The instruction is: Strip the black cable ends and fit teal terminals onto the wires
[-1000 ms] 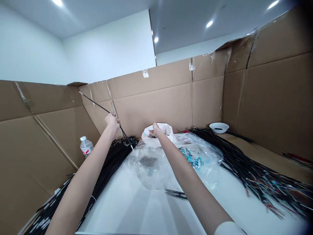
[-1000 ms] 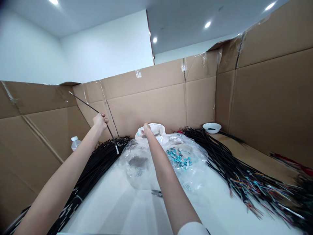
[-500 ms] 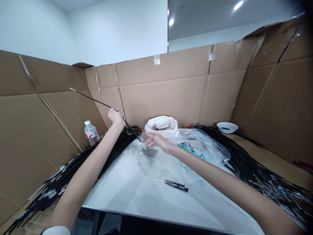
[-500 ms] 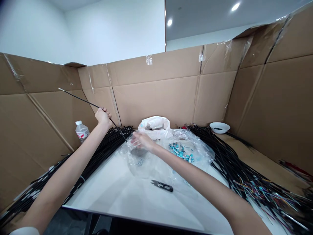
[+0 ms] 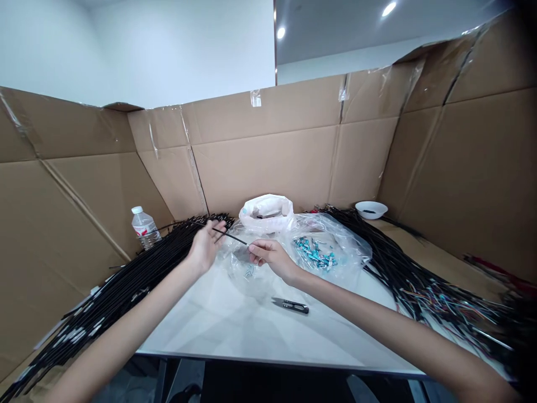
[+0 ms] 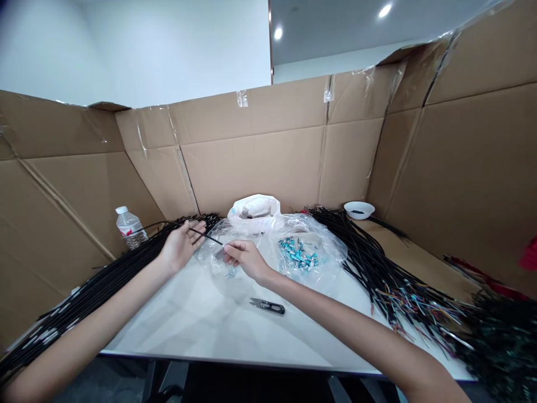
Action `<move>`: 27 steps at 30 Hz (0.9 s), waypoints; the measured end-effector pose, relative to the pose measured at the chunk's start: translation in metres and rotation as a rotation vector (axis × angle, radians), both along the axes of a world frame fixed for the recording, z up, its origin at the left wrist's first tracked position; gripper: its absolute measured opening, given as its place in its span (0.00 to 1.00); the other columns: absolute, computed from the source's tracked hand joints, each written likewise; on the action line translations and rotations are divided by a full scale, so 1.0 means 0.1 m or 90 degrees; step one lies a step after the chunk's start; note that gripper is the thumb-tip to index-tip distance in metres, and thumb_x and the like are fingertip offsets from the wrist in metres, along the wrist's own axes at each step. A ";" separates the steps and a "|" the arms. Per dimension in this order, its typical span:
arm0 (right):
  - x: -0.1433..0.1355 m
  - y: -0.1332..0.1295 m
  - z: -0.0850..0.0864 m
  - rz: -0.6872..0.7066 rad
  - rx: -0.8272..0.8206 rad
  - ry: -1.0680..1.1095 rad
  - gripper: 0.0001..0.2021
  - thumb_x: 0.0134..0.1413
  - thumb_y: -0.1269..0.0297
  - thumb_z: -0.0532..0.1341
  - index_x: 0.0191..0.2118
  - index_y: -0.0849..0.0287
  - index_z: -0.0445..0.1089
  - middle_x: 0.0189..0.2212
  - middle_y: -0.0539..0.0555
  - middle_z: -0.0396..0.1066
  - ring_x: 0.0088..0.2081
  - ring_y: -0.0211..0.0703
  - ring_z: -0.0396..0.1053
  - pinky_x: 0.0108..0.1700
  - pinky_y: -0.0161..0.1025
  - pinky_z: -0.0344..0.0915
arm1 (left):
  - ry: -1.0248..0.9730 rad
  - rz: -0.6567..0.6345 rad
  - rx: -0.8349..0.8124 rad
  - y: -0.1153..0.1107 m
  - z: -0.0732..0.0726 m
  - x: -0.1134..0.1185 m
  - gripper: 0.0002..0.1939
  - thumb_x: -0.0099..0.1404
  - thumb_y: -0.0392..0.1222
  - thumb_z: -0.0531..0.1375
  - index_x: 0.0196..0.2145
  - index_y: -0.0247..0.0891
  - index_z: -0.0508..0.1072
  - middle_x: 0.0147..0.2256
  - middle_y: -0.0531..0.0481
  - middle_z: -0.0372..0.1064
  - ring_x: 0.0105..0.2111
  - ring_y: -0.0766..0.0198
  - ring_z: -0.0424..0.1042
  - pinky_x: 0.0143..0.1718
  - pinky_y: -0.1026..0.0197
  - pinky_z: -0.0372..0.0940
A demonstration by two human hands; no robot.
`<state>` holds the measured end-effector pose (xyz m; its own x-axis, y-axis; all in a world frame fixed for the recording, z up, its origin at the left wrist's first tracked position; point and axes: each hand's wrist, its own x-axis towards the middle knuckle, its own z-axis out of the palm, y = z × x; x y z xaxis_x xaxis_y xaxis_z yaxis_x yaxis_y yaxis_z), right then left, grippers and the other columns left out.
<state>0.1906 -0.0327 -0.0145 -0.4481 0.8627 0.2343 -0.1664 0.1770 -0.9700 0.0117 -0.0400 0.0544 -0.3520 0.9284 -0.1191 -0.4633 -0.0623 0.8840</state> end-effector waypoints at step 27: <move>0.00 -0.15 -0.01 0.020 0.236 -0.213 0.12 0.60 0.56 0.64 0.32 0.59 0.77 0.31 0.53 0.76 0.36 0.44 0.70 0.40 0.40 0.62 | 0.412 -0.151 0.089 -0.66 -0.86 0.05 0.18 0.56 0.56 0.66 0.22 0.40 0.71 0.22 0.53 0.61 0.25 0.64 0.58 0.28 0.60 0.55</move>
<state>0.1907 -0.0481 -0.0156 -0.5758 0.7331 0.3620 0.1319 0.5203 -0.8437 0.0171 -0.1061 -0.0313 -0.0984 0.9803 0.1715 0.1382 -0.1572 0.9778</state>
